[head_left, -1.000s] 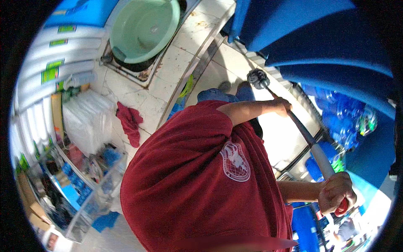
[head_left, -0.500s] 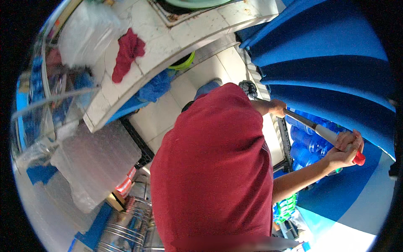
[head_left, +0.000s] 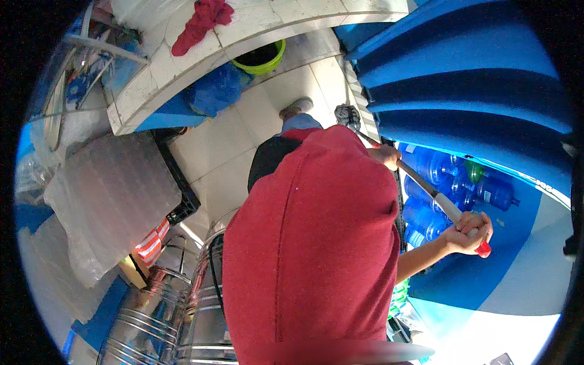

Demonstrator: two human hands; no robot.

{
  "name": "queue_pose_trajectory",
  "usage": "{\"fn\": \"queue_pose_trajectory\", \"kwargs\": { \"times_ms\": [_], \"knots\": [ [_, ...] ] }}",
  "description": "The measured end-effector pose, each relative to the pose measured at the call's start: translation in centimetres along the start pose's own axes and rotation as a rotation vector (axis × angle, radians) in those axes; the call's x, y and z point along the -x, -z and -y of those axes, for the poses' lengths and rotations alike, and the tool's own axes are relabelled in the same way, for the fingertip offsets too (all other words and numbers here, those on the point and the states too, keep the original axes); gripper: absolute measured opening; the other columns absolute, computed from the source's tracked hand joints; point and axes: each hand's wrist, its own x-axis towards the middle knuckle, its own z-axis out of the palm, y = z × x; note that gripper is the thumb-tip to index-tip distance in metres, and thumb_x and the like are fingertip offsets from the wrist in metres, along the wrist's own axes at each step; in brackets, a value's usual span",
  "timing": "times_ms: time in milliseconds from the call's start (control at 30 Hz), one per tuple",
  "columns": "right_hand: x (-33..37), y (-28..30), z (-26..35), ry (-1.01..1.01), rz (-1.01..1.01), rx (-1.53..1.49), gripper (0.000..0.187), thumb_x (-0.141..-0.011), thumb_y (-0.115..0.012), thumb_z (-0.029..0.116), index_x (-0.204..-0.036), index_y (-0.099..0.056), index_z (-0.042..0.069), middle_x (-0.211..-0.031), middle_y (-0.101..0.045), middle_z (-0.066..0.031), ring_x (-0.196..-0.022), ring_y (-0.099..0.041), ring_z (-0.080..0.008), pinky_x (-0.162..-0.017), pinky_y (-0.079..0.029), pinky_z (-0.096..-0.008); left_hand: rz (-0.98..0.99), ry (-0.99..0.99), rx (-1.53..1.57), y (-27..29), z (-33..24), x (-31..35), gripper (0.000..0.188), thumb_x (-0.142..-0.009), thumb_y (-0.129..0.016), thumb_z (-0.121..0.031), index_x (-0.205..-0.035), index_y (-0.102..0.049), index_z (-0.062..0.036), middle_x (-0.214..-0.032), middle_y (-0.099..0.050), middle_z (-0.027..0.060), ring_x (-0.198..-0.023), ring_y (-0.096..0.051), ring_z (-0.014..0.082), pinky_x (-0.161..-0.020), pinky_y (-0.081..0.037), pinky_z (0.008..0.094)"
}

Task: The person mops a tiled floor using a long-handled mop with a dark head. They repeatedly push and pull the mop across the floor, moving around a metal rack and past stacked water bottles and a washing machine.

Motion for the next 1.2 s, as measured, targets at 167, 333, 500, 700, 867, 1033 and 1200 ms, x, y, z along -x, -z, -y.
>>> {"fn": "queue_pose_trajectory", "kwargs": {
  "times_ms": [167, 333, 500, 700, 867, 1033, 1200],
  "knots": [
    [1.2, -0.3, 0.4, -0.017, 0.006, 0.001, 0.026, -0.089, -0.049, 0.019, -0.081, -0.057, -0.004, -0.047, -0.031, 0.0006, -0.035, -0.027, -0.0078, -0.037, -0.025, -0.024, -0.065, 0.011, 0.0, 0.3, 0.3, 1.3, 0.02, -0.074, -0.061, -0.019, -0.092, -0.069, -0.0136, -0.092, -0.069, 0.013, -0.092, -0.066, 0.0318, -0.077, -0.052, 0.0444],
    [1.5, -0.7, 0.5, -0.034, 0.032, -0.008, 0.026, -0.09, -0.048, 0.019, -0.081, -0.057, -0.004, -0.046, -0.031, 0.0007, -0.035, -0.027, -0.0078, -0.037, -0.025, -0.0241, -0.062, 0.037, -0.025, 1.0, 0.7, 1.7, 0.024, -0.075, -0.061, -0.024, -0.095, -0.067, -0.0114, -0.093, -0.069, 0.0126, -0.092, -0.066, 0.0305, -0.078, -0.052, 0.0438],
    [1.7, -0.7, 0.6, -0.045, 0.031, -0.01, 0.026, -0.09, -0.048, 0.019, -0.081, -0.056, -0.003, -0.046, -0.031, 0.0007, -0.035, -0.027, -0.0078, -0.037, -0.025, -0.0242, 0.016, 0.025, -0.037, 2.0, 0.9, 2.4, 0.029, -0.077, -0.061, -0.028, -0.099, -0.066, -0.0094, -0.095, -0.069, 0.0112, -0.093, -0.066, 0.0291, -0.079, -0.051, 0.0438],
    [2.3, 1.1, 2.0, -0.044, -0.042, -0.007, 0.026, -0.09, -0.048, 0.019, -0.08, -0.056, -0.003, -0.046, -0.031, 0.0007, -0.035, -0.027, -0.0078, -0.037, -0.025, -0.0243, 0.079, -0.03, -0.142, 1.6, -0.3, 4.4, 0.032, -0.075, -0.061, -0.024, -0.105, -0.064, -0.0143, -0.099, -0.067, 0.0096, -0.099, -0.064, 0.0282, -0.081, -0.052, 0.0419],
    [2.6, 3.3, 2.7, -0.064, -0.095, -0.08, 0.026, -0.09, -0.047, 0.019, -0.08, -0.055, -0.003, -0.046, -0.031, 0.0007, -0.035, -0.027, -0.0078, -0.037, -0.025, -0.0244, 0.095, -0.111, -0.216, -0.1, 2.1, 4.5, 0.019, -0.074, -0.059, -0.028, -0.077, -0.068, -0.011, -0.083, -0.068, 0.0117, -0.081, -0.066, 0.0279, -0.077, -0.05, 0.0411],
    [5.3, 0.3, 3.4, -0.043, 0.049, -0.216, 0.025, -0.091, -0.046, 0.018, -0.081, -0.054, -0.003, -0.046, -0.031, 0.0007, -0.035, -0.027, -0.0078, -0.036, -0.024, -0.0249, -0.159, -0.204, -0.311, 2.0, 6.8, 7.1, 0.022, -0.072, -0.056, -0.031, -0.07, -0.066, -0.0111, -0.077, -0.068, 0.0144, -0.078, -0.067, 0.034, -0.077, -0.049, 0.0446],
    [7.8, -3.2, 4.6, -0.036, 0.325, -0.505, 0.017, -0.091, -0.046, 0.011, -0.083, -0.053, -0.002, -0.044, -0.033, -0.0001, -0.034, -0.031, -0.0086, -0.036, -0.025, -0.0255, -0.333, -0.239, -0.255, 6.3, 7.6, 12.0, 0.018, -0.069, -0.057, -0.027, -0.058, -0.061, -0.0123, -0.067, -0.064, 0.0143, -0.07, -0.063, 0.0377, -0.072, -0.049, 0.0463]
  ]
}}
